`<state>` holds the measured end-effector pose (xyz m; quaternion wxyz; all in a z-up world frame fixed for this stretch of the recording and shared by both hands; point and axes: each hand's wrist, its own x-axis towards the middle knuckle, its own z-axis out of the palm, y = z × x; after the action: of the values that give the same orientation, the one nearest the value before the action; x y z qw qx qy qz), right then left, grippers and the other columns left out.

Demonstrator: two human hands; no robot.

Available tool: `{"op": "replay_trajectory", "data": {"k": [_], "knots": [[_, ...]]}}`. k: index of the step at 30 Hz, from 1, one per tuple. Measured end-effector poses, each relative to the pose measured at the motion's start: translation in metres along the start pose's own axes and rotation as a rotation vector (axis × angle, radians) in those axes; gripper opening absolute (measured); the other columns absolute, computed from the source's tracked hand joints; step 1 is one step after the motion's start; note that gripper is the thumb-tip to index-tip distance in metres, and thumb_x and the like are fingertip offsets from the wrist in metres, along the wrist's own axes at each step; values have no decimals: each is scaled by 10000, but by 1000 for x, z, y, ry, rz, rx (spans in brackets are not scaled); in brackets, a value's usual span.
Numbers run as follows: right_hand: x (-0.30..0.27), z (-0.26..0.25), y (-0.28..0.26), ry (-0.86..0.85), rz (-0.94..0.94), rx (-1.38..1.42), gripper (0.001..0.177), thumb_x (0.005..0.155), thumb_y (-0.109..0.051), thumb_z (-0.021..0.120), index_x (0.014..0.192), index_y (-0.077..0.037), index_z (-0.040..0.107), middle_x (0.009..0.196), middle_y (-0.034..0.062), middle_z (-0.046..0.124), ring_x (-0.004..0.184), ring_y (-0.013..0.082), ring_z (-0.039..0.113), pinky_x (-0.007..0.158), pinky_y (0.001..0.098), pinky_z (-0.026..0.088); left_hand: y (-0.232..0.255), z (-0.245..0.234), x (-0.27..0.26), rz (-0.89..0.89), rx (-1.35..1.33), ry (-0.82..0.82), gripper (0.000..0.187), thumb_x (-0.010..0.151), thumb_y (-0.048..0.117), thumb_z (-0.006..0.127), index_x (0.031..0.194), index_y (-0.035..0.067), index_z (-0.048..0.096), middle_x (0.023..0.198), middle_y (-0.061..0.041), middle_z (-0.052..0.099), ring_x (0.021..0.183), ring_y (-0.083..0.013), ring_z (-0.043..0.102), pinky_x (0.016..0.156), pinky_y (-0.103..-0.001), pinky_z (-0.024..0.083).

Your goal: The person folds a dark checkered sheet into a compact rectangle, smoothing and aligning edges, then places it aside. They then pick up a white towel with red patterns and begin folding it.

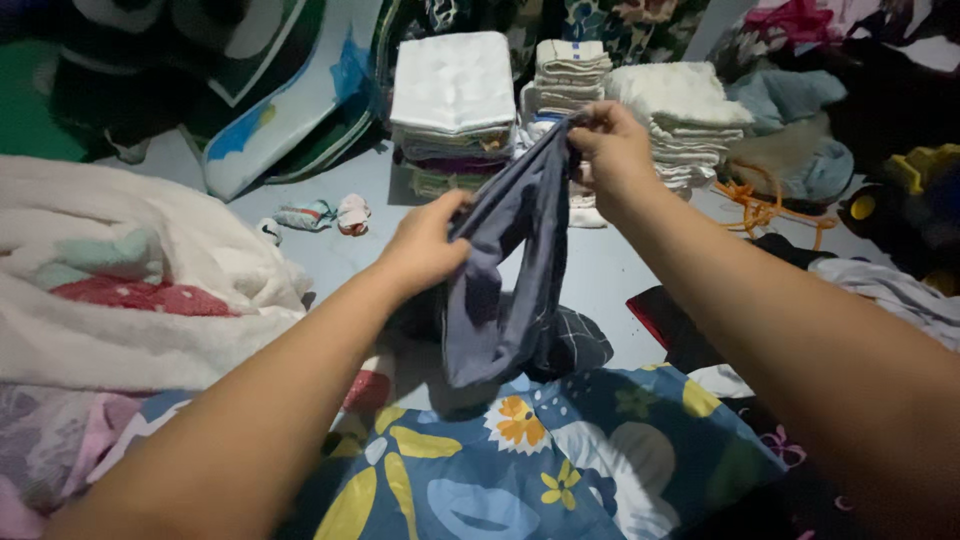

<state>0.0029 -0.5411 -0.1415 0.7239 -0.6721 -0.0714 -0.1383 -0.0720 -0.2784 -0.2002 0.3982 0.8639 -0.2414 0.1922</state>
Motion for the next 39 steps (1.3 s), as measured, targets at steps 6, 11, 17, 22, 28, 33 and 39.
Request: {"op": "replay_trajectory", "data": {"k": [6,11,17,22,28,33,39], "knots": [[19,-28,-18,53,-100,115,248,929,11,651,1094,-160,581,916,-10,606,791,122,629,610,317,548,-1,-32,0,-294,380,92,418,710,78,662,1104,174,760,1030,-194,727,1013,-414,676,867,-524,521],[28,-56,-36,136,-73,139,260,941,-27,622,1138,-185,561,970,-12,627,788,120,640,590,331,556,-13,-55,4,-406,385,117,362,727,94,664,1061,162,786,1040,-193,736,1028,-405,687,899,-498,531],[38,-90,-41,205,-151,48,224,971,-17,627,1143,-149,574,980,2,625,742,141,553,527,325,362,-24,-85,22,-459,358,282,275,762,147,675,1006,144,801,1070,-202,736,998,-397,685,902,-466,526],[55,-104,-46,169,-327,79,216,950,34,675,1109,-104,628,997,32,666,849,117,646,707,257,520,-32,-114,70,-724,-130,335,217,898,142,603,901,-12,756,867,-201,751,690,-261,727,634,-371,577],[42,-103,-67,185,-198,-13,165,968,-24,682,1103,-114,652,979,51,662,791,156,600,615,304,461,-15,-152,126,-828,-766,438,270,975,86,382,951,43,647,687,-155,683,485,-204,593,386,-292,408],[28,-94,-82,121,40,94,218,999,-14,551,1171,-145,574,1020,128,635,815,275,685,675,404,625,22,-171,122,-753,-654,629,143,938,25,554,898,9,690,692,-111,706,501,-159,656,403,-249,466],[38,-95,-77,82,37,183,300,980,33,468,1163,-188,556,1088,69,630,874,291,693,784,516,596,43,-179,109,-626,-546,649,70,831,-76,698,802,-37,647,724,-111,669,521,-167,635,425,-299,428]]}}
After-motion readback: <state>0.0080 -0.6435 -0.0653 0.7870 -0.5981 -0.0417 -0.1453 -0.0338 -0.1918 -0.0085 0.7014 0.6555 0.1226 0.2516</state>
